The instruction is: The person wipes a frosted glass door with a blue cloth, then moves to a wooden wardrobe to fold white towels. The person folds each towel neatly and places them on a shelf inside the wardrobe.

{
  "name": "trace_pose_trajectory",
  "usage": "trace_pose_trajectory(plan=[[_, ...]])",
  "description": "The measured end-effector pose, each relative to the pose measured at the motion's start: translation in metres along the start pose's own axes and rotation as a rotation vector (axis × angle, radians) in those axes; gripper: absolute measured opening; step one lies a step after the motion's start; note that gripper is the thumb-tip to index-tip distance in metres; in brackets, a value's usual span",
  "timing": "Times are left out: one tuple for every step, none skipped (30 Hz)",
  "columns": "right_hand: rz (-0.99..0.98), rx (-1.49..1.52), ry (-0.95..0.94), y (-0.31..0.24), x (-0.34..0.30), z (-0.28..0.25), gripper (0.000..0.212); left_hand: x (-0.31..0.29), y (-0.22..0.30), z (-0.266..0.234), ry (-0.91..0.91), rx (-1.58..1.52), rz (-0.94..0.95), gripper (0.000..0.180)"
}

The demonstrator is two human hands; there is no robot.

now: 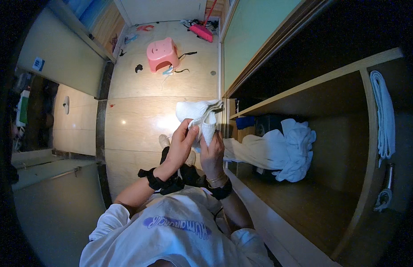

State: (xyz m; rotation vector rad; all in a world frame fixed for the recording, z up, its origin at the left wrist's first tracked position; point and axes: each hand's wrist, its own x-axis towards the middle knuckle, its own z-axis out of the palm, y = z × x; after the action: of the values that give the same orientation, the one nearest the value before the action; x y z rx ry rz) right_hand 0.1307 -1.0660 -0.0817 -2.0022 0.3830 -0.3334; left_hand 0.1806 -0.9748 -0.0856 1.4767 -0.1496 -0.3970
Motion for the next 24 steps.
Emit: trace_pose_trajectory(plan=[[-0.043,-0.009,-0.008,0.001,0.001,0.002,0.023,-0.001,0.0,-0.001,-0.004,0.024,0.005,0.018],[-0.086,-0.021,-0.016,0.001,0.001,0.004,0.023,-0.002,0.0,-0.001,-0.008,0.046,0.009,0.018],[-0.08,-0.042,-0.023,-0.001,0.002,0.007,0.025,-0.002,0.0,-0.002,-0.004,0.054,0.002,0.017],[-0.093,-0.107,-0.043,-0.003,0.002,0.009,0.026,-0.001,0.001,-0.002,0.0,0.062,-0.006,0.017],[-0.108,-0.173,-0.062,-0.005,0.002,0.01,0.028,-0.001,0.001,-0.003,0.004,0.07,-0.011,0.016],[-0.122,-0.239,-0.08,-0.006,0.001,0.012,0.029,0.0,0.002,-0.003,0.007,0.078,-0.017,0.016],[-0.184,-0.286,-0.084,-0.002,0.002,0.014,0.032,-0.001,0.001,-0.004,-0.005,0.114,0.017,0.016],[-0.172,-0.254,-0.062,-0.004,0.001,0.016,0.032,-0.001,0.0,-0.005,-0.021,0.153,0.051,0.017],[-0.159,-0.221,-0.038,-0.008,-0.001,0.018,0.032,-0.002,-0.001,-0.006,-0.038,0.192,0.086,0.017],[-0.145,-0.189,-0.012,-0.01,-0.003,0.019,0.032,-0.003,-0.001,-0.008,-0.057,0.187,0.094,0.018],[-0.146,-0.144,-0.007,-0.006,-0.005,0.022,0.034,-0.004,0.0,-0.01,-0.086,0.185,0.101,0.018],[-0.174,-0.152,-0.018,-0.007,-0.006,0.024,0.034,-0.004,0.0,-0.012,-0.117,0.184,0.109,0.019],[-0.202,-0.161,-0.028,-0.01,-0.007,0.024,0.035,-0.003,-0.001,-0.014,-0.111,0.214,0.132,0.019],[-0.231,-0.163,-0.044,-0.013,-0.01,0.027,0.035,-0.004,0.001,-0.018,-0.113,0.183,0.082,0.019],[-0.256,-0.257,-0.07,-0.012,-0.012,0.03,0.04,-0.003,0.004,-0.021,-0.124,0.15,0.032,0.018],[-0.13,-0.108,0.042,-0.018,-0.012,0.035,0.044,-0.001,0.007,-0.023,-0.134,0.119,-0.019,0.017],[-0.134,-0.086,0.02,-0.019,-0.011,0.034,0.046,0.002,0.006,-0.027,-0.132,0.104,-0.02,0.016],[-0.14,-0.064,-0.003,-0.02,-0.01,0.034,0.048,0.003,0.007,-0.027,-0.132,0.057,-0.054,0.013],[-0.132,-0.103,-0.03,-0.022,-0.01,0.029,0.05,0.004,0.01,-0.029,-0.127,0.023,-0.074,0.012],[-0.179,-0.076,-0.03,-0.022,-0.01,0.025,0.053,0.004,0.017,-0.03,-0.119,-0.014,-0.09,0.012],[-0.226,-0.049,-0.031,-0.021,-0.009,0.02,0.055,0.006,0.021,-0.034,-0.138,-0.032,-0.081,0.012],[-0.274,-0.024,-0.033,-0.018,-0.008,0.015,0.057,0.009,0.025,-0.037,-0.155,-0.052,-0.073,0.011],[-0.303,-0.04,-0.006,-0.01,-0.007,0.013,0.057,0.01,0.03,-0.039,-0.175,-0.068,-0.051,0.01],[-0.216,0.08,-0.031,-0.002,-0.006,0.008,0.049,0.012,0.031,-0.041,-0.187,-0.054,-0.049,0.01]])
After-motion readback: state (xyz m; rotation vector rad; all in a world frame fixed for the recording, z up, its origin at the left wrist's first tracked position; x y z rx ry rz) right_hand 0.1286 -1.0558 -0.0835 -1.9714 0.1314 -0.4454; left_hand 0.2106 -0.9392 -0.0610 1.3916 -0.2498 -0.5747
